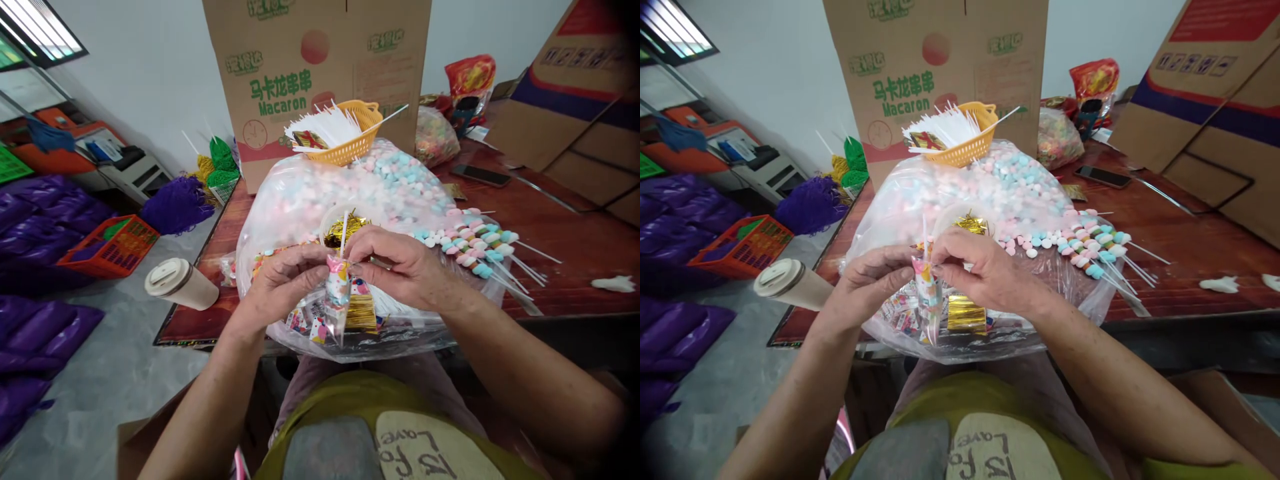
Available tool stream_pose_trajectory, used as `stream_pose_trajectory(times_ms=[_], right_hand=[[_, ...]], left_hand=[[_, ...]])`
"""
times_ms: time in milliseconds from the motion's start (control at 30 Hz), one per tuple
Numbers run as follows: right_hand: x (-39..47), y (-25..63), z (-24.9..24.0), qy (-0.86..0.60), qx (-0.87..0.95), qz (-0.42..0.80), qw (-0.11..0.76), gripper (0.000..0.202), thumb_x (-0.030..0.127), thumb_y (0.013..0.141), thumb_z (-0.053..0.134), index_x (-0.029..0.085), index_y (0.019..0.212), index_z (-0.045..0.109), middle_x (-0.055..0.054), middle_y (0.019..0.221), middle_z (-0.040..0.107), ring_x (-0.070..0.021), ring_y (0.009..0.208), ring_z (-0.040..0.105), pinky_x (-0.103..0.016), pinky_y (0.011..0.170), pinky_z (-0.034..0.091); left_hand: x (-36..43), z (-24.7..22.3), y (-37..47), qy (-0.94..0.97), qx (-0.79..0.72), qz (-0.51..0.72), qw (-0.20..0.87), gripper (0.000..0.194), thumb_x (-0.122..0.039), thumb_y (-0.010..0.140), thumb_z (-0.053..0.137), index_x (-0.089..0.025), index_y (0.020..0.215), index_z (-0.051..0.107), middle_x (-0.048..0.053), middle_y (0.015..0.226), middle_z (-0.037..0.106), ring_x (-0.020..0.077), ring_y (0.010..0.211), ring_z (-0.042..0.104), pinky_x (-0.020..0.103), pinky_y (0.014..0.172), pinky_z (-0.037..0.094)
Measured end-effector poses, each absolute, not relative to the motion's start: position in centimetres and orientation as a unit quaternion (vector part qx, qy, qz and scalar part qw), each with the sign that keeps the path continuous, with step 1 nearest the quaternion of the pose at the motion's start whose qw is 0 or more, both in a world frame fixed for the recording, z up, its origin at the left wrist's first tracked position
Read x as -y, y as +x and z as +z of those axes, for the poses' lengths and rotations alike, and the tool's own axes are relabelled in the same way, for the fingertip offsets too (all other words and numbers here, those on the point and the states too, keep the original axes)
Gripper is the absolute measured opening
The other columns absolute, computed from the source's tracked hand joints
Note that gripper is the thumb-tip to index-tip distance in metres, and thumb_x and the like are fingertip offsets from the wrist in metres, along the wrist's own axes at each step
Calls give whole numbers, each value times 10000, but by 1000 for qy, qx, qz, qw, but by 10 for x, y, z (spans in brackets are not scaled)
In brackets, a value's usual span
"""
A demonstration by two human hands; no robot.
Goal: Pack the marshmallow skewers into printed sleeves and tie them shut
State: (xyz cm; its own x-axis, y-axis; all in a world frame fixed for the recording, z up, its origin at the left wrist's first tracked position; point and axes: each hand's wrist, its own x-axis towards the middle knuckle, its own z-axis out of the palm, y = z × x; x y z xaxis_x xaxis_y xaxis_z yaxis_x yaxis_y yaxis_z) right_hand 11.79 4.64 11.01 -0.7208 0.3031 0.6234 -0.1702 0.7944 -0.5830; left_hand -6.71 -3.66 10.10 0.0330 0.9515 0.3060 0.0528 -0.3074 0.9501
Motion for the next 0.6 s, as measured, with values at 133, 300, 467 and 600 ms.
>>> stream_pose_trajectory(times_ms=[133,300,467,600], right_hand=[[-49,123,113,-34,875,317,364,66,104,838,524,164,831,552,-35,821,574,-147,813,542,-300,720,442],[-53,124,114,-33,867,326,376,63,110,838,530,166,812,541,-41,835,582,-148,809,553,-301,714,448],[-50,123,114,-56,862,290,413,80,90,824,527,169,821,534,-50,868,567,-151,845,544,-302,739,445],[-49,120,105,-66,863,292,408,97,83,820,522,171,782,527,-14,767,552,-120,742,529,-262,664,430]], left_hand=[[33,124,-72,663,-418,483,391,148,-176,768,659,-189,915,676,26,843,671,120,762,610,241,699,508],[26,134,-74,721,-434,426,332,72,-194,775,653,-176,843,668,15,766,659,105,675,592,222,614,490],[17,124,-67,737,-442,463,216,25,-187,797,620,-166,794,634,4,722,651,96,634,582,214,589,477],[14,115,-61,784,-436,439,49,66,-117,818,560,-158,819,611,14,768,659,104,715,605,211,652,474]])
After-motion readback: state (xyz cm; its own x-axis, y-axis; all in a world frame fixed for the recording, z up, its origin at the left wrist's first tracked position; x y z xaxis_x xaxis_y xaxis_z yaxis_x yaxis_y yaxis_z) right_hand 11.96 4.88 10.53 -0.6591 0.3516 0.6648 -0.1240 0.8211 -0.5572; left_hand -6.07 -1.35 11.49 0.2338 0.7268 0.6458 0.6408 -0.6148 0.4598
